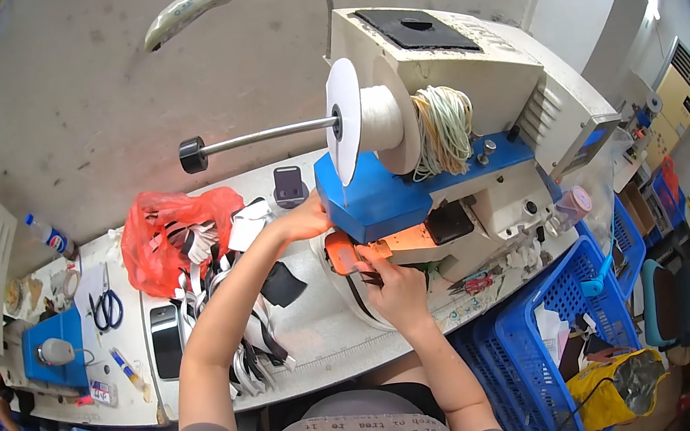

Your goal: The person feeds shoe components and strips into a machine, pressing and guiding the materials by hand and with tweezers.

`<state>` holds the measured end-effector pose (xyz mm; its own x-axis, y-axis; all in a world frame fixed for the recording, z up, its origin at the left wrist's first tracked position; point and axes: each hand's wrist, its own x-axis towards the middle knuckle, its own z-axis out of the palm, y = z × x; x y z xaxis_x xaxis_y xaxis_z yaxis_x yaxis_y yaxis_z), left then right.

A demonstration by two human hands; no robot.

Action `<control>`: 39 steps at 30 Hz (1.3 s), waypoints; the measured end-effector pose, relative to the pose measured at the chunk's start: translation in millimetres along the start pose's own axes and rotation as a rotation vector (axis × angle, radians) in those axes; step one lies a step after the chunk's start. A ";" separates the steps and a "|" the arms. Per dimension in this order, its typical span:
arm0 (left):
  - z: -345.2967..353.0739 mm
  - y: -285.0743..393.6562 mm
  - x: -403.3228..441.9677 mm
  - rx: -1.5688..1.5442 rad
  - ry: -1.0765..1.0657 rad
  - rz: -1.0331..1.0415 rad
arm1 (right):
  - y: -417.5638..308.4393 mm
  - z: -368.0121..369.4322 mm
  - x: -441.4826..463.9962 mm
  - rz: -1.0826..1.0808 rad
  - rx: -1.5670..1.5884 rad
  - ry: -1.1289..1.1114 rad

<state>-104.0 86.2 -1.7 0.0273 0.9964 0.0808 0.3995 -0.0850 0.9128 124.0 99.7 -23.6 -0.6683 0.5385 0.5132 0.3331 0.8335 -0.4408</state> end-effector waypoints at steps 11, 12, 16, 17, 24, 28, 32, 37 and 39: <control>-2.9 -13.7 -15.9 0.172 0.260 0.147 | -18.7 -40.2 5.1 0.189 0.211 -0.336; -0.9 -8.3 -24.5 0.226 0.312 0.126 | -13.2 -38.4 2.4 0.115 0.196 -0.249; 17.7 12.4 -58.8 0.434 0.560 0.230 | -10.3 -40.3 1.8 -0.018 0.005 -0.080; 23.7 20.9 -67.6 0.507 0.583 0.249 | -13.9 -44.5 3.9 -0.006 -0.076 -0.087; 53.0 44.8 -87.1 0.809 0.671 0.480 | -18.2 -30.7 12.7 0.012 -0.195 -0.097; 54.9 48.6 -91.6 0.855 0.701 0.539 | -21.9 -34.5 12.7 0.035 -0.159 -0.079; 43.3 62.4 -122.6 0.943 0.734 0.550 | -29.0 -54.8 2.2 0.108 0.198 -0.067; 28.6 51.7 -186.3 0.932 0.692 0.431 | -0.7 -45.6 -34.9 0.194 0.311 -0.330; 31.4 20.1 -209.6 0.836 0.560 0.283 | 14.4 -29.0 -54.4 0.160 0.280 -0.392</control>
<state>-72.9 -124.2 -12.9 -0.1244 0.7769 0.6172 0.9573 -0.0696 0.2806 184.4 86.1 -36.5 -0.8412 0.5245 0.1317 0.2963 0.6506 -0.6992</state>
